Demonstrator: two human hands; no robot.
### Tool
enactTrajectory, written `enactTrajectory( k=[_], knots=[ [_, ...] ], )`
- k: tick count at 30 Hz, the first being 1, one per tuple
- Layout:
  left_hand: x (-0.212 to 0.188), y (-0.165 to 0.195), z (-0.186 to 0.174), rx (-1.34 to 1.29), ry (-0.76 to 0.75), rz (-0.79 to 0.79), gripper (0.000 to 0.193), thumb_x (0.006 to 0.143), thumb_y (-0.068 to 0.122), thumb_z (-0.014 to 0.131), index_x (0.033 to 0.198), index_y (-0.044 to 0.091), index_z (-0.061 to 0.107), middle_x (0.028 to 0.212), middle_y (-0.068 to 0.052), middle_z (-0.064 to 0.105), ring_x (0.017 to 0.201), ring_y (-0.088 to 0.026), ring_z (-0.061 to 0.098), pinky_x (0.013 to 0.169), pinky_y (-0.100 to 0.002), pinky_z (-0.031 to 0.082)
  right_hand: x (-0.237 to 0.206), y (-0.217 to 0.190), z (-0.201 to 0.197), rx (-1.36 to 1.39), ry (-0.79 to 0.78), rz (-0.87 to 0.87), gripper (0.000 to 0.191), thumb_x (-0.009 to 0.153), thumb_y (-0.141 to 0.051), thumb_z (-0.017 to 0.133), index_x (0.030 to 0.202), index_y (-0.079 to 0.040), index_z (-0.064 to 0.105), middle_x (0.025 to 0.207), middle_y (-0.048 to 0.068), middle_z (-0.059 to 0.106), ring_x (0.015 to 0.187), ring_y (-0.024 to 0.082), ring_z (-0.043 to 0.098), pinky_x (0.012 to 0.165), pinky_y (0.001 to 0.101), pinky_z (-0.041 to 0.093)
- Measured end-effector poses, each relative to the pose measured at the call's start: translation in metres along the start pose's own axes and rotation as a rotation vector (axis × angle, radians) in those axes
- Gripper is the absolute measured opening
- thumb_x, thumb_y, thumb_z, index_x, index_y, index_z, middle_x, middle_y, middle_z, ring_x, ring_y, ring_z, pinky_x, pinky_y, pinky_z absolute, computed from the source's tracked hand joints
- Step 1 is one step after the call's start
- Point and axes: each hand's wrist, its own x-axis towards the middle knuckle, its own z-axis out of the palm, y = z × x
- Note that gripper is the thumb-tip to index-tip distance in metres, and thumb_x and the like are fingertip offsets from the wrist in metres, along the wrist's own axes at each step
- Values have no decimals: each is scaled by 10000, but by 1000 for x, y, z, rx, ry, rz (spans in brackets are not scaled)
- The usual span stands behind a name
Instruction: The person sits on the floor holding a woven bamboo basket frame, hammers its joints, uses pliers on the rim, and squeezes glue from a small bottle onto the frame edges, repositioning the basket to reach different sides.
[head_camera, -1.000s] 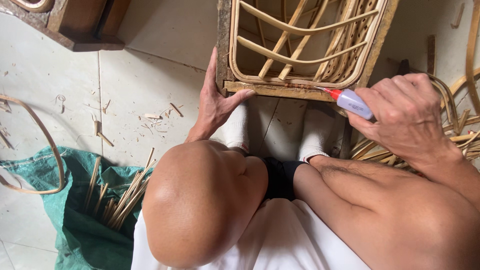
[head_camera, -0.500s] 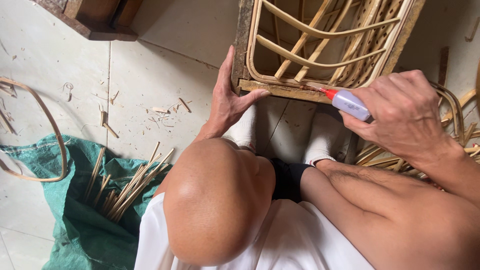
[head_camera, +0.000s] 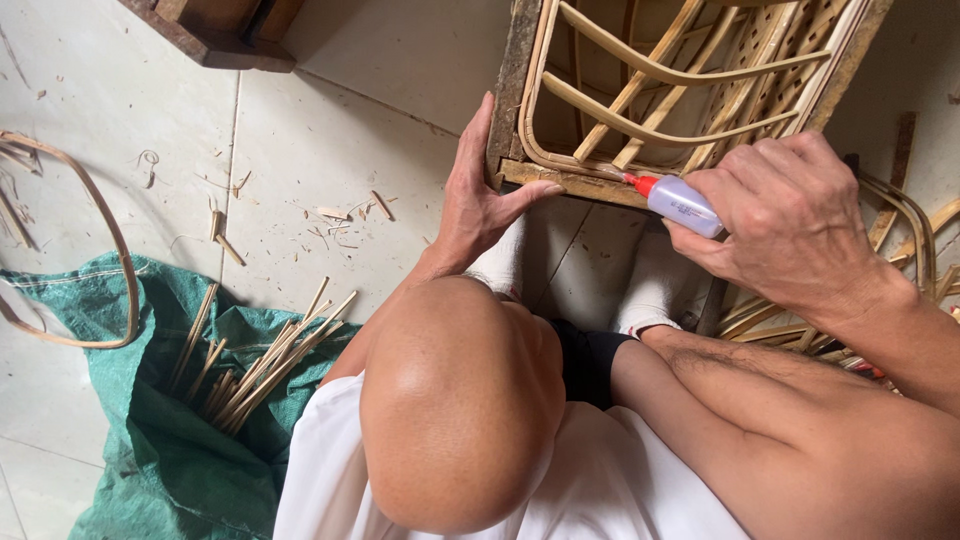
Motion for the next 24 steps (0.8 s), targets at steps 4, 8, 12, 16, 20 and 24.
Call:
enactTrajectory(
  k=[4, 8, 12, 16, 20, 24],
  knots=[
    [1, 0, 0, 20, 18, 14, 1165, 782, 410, 956, 1637, 72, 239, 1647, -196, 384, 1533, -326, 417, 1262, -434, 419, 13, -3, 8, -23, 80, -60, 281, 815, -321, 832, 846, -64, 722, 730, 51, 620, 706, 199, 618, 766, 353, 483],
    [2, 1, 1, -6, 21, 7, 1170, 781, 403, 957, 1637, 64, 236, 1637, -191, 399, 1526, -319, 433, 1256, -424, 433, 19, -4, 15, -16, 2, -78, 288, 830, -314, 836, 834, -58, 703, 728, 49, 593, 722, 211, 609, 772, 369, 478],
    [2, 1, 2, -25, 23, -4, 1172, 772, 390, 963, 1636, 64, 242, 1625, -185, 417, 1513, -318, 454, 1252, -424, 437, 18, -4, 15, -17, 1, -79, 277, 849, -304, 824, 845, -60, 694, 753, 50, 593, 745, 213, 610, 791, 372, 483],
    [3, 2, 2, -35, 16, 15, 1166, 783, 400, 954, 1641, 71, 236, 1634, -182, 408, 1524, -320, 440, 1266, -431, 425, 24, 0, 7, -62, -68, -55, 319, 873, -391, 787, 849, -78, 727, 741, 50, 641, 693, 181, 616, 730, 343, 475],
    [7, 1, -4, -28, -32, 5, 1166, 772, 402, 943, 1629, 60, 230, 1636, -201, 359, 1516, -357, 388, 1249, -466, 379, 38, 16, -11, -148, -23, -70, 372, 818, -407, 807, 1020, -97, 779, 838, 60, 704, 740, 176, 649, 721, 335, 483],
    [14, -4, -8, -457, -67, -313, 868, 902, 346, 797, 1618, 86, 381, 1655, -146, 381, 1525, -320, 397, 1213, -453, 384, 63, 38, -19, -100, 76, -128, 348, 844, -275, 821, 1147, -112, 774, 996, 46, 718, 897, 219, 684, 815, 384, 517]
  ],
)
